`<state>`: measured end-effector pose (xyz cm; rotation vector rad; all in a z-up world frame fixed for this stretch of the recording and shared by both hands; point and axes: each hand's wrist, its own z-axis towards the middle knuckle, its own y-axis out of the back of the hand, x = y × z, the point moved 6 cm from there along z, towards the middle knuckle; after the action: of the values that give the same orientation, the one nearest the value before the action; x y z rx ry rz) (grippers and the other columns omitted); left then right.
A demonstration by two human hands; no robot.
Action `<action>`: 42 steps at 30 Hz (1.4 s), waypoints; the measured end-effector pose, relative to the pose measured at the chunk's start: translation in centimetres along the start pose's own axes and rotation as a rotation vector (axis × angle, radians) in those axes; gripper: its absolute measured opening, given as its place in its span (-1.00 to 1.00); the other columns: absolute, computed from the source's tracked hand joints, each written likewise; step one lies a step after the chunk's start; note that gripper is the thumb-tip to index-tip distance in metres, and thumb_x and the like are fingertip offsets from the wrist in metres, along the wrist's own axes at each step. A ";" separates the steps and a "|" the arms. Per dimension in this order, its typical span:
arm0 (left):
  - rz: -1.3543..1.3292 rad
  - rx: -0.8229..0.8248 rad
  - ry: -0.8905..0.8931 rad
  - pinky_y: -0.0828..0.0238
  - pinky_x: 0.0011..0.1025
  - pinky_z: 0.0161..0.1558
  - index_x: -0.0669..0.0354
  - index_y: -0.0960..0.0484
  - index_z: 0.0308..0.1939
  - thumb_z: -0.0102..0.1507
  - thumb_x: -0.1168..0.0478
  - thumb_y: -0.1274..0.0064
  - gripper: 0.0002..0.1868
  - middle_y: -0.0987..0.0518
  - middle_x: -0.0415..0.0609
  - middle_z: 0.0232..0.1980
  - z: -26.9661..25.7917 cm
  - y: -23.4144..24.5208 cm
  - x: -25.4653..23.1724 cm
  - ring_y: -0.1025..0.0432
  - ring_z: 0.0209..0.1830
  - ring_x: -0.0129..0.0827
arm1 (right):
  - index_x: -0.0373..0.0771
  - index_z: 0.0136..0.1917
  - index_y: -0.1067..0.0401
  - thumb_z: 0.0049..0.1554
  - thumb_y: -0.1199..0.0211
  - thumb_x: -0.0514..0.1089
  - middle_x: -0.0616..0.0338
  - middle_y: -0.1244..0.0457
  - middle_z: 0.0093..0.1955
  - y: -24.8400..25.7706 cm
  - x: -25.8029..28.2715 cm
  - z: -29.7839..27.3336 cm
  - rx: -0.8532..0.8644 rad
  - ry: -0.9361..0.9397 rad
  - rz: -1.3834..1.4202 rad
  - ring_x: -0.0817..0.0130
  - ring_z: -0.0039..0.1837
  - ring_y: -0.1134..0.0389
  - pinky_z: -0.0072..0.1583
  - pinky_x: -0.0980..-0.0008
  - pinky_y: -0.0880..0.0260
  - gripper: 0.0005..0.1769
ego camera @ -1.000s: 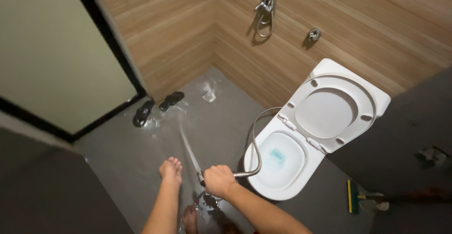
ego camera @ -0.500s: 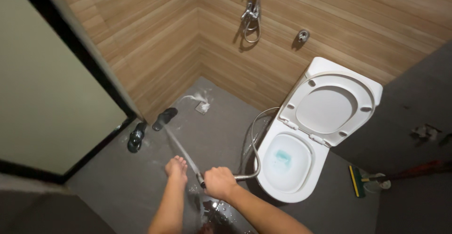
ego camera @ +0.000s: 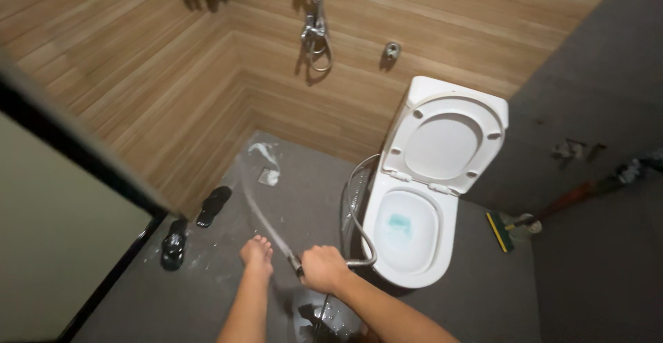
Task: The person rinses the toilet bowl and floor with a handheld bidet sprayer, then wipes the toilet tank, seat, and lid with a red cloth. The person also rinses the cloth under the tap and returns it to a shelf.
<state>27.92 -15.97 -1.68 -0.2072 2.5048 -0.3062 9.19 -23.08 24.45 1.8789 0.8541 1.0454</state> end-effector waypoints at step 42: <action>0.162 0.416 -0.058 -0.42 -0.29 -0.11 0.23 -0.52 0.21 0.44 0.18 0.16 -0.67 -0.60 0.12 0.13 7.5 -37.6 3.8 -0.50 0.00 -0.15 | -0.30 -0.11 -0.56 0.12 -0.25 0.15 -0.21 -0.38 -0.19 15.1 -19.7 12.0 -0.310 -0.414 0.661 -0.15 -0.10 -0.44 0.02 0.05 -0.40 -0.56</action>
<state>32.21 -54.25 0.26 0.1507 2.3206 -0.7290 13.89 -50.14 26.94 2.0356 -0.1841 1.0260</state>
